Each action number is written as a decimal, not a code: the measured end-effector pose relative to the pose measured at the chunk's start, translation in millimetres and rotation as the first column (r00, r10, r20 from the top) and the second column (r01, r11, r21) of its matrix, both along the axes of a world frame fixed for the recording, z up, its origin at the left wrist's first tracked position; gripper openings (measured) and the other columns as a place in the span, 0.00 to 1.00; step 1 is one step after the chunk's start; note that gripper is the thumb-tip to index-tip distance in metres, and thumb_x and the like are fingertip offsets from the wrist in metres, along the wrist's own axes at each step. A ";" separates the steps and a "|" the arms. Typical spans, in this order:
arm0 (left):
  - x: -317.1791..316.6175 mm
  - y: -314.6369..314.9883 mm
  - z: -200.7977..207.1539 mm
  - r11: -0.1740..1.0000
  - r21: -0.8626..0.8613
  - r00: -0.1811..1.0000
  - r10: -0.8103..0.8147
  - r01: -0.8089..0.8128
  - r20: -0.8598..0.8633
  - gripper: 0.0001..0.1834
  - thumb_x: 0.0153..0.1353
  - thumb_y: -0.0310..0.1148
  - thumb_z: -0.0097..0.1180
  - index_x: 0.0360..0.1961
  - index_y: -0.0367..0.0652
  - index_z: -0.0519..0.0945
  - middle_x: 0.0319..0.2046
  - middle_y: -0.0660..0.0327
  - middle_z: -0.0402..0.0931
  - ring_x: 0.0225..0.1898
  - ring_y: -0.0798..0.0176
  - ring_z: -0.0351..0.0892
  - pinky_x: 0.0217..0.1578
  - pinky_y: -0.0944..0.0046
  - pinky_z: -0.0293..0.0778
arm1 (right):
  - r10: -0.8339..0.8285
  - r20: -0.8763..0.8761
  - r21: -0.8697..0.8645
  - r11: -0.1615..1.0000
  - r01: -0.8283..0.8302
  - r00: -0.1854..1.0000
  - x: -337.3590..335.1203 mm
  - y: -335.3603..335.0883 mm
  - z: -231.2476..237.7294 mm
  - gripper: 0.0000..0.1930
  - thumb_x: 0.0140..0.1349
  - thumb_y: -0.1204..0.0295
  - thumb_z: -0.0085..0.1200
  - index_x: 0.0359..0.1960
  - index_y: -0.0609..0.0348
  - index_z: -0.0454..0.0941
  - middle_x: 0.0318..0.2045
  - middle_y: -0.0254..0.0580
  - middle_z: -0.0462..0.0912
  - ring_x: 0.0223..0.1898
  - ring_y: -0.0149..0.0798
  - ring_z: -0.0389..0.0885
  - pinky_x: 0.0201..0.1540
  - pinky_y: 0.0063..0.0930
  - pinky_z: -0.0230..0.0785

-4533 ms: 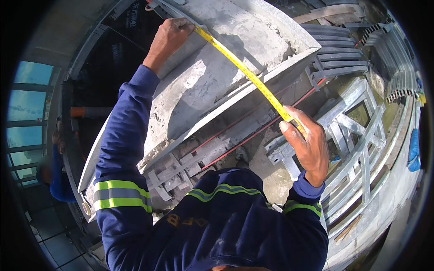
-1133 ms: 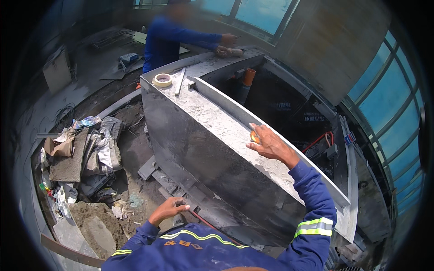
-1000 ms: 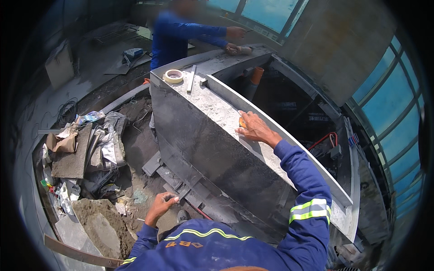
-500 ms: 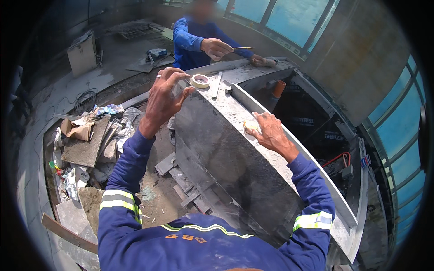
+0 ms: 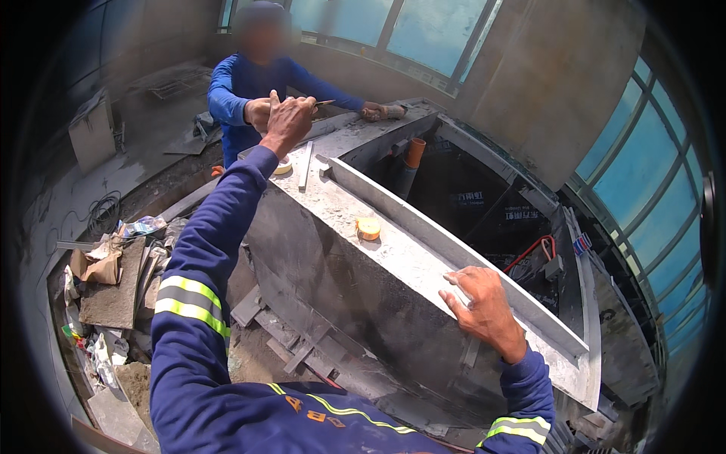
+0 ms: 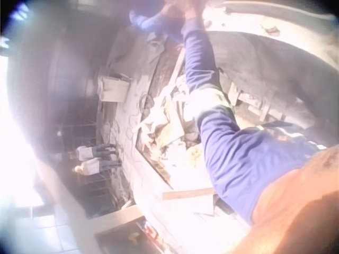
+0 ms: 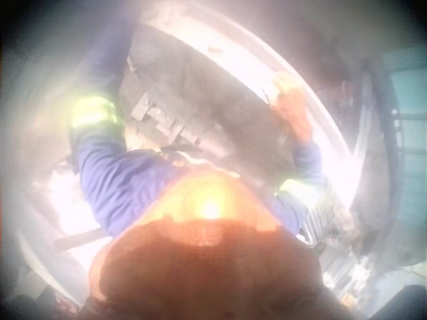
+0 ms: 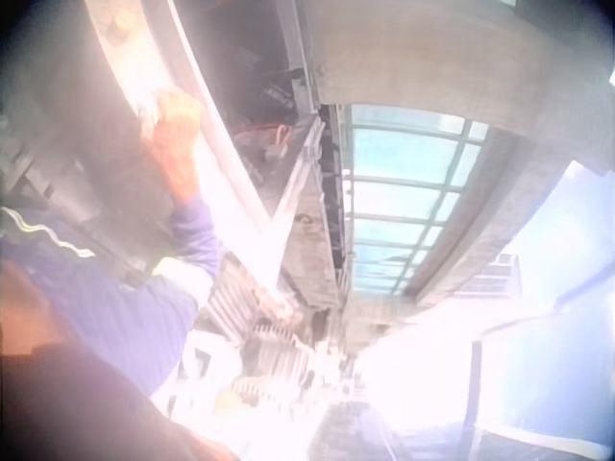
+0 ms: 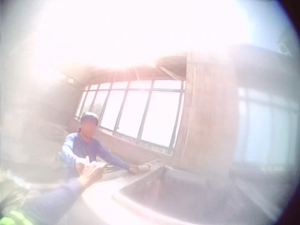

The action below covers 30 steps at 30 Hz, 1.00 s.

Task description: The person positions a large curved window frame into an opening, aligns it with the surrounding structure, and uses a tape measure to check dimensions. The person repeatedly adjusts the frame's position and measures different sections to ensure proper fit.

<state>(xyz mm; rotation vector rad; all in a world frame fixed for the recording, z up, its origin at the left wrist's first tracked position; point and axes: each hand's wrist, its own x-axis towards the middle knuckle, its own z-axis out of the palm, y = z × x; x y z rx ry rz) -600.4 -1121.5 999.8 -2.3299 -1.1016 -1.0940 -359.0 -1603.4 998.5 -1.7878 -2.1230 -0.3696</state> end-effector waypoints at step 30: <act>356.2 -375.1 -55.9 0.404 -0.367 0.383 -0.914 0.838 -0.132 0.36 0.57 0.48 0.77 0.64 0.43 0.81 0.63 0.48 0.78 0.64 0.40 0.76 0.64 0.43 0.74 | -0.970 -0.220 -0.277 0.164 0.947 0.104 298.4 -398.9 -53.3 0.15 0.63 0.66 0.60 0.45 0.64 0.86 0.42 0.63 0.89 0.46 0.62 0.89 0.50 0.52 0.78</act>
